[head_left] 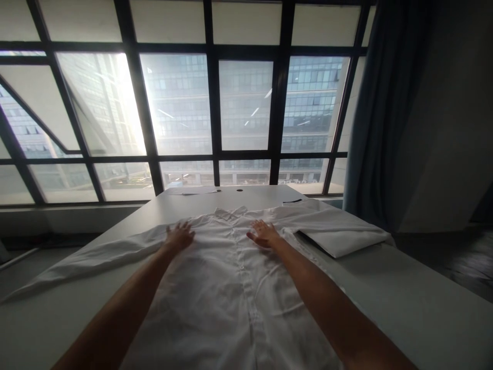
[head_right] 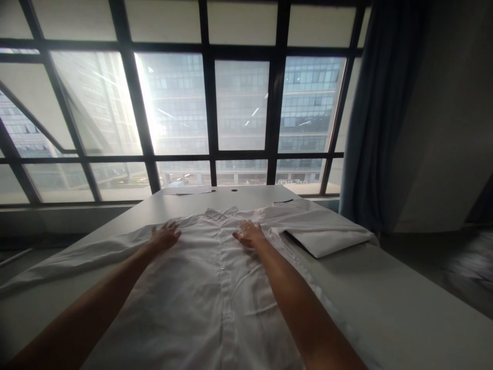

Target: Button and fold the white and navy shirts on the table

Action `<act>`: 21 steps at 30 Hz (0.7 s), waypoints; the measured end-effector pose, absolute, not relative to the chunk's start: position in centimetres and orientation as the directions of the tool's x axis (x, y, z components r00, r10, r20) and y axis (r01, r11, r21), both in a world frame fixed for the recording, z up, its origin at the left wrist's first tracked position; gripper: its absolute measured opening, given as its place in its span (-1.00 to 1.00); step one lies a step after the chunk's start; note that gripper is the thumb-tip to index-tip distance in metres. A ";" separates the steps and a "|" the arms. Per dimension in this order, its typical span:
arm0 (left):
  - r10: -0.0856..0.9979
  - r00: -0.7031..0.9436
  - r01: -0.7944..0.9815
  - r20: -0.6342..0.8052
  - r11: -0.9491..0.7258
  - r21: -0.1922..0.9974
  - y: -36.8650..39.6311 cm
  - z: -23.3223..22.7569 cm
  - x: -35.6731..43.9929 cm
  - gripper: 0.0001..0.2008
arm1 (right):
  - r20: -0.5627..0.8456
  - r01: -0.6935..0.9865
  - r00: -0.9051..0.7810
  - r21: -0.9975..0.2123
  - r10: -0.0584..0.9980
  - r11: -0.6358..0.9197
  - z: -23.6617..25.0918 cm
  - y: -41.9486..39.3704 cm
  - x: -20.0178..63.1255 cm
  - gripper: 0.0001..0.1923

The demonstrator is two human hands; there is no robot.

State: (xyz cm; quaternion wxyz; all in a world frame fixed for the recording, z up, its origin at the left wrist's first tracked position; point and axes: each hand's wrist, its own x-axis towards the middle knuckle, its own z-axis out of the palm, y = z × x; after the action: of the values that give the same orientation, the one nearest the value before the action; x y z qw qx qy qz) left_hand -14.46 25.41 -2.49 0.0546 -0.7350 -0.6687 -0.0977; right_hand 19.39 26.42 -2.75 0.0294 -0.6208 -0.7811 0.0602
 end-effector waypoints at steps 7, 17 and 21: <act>0.910 0.415 0.902 -0.006 -0.410 0.133 26.2 -4.3 -5.4 -0.32 | -0.145 0.940 -0.319 -0.174 0.937 0.293 -2.5 26.1 15.2 -0.15; 0.929 0.303 0.896 0.214 -0.354 0.269 28.1 -4.6 -9.8 -0.41 | 0.023 0.940 -0.288 -0.185 0.957 0.288 -3.0 25.5 16.7 -0.21; 0.966 -0.023 0.966 0.259 -0.045 0.254 27.8 -2.4 -19.0 -0.51 | 0.032 0.960 -0.236 -0.150 0.971 0.238 -2.1 23.9 19.4 -0.25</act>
State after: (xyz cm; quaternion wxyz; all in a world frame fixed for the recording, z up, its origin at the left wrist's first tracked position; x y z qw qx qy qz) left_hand -18.95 27.80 -2.41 0.0007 -0.6989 -0.6910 -0.1843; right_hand 19.42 23.92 -2.10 0.0590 -0.6153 -0.7845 0.0490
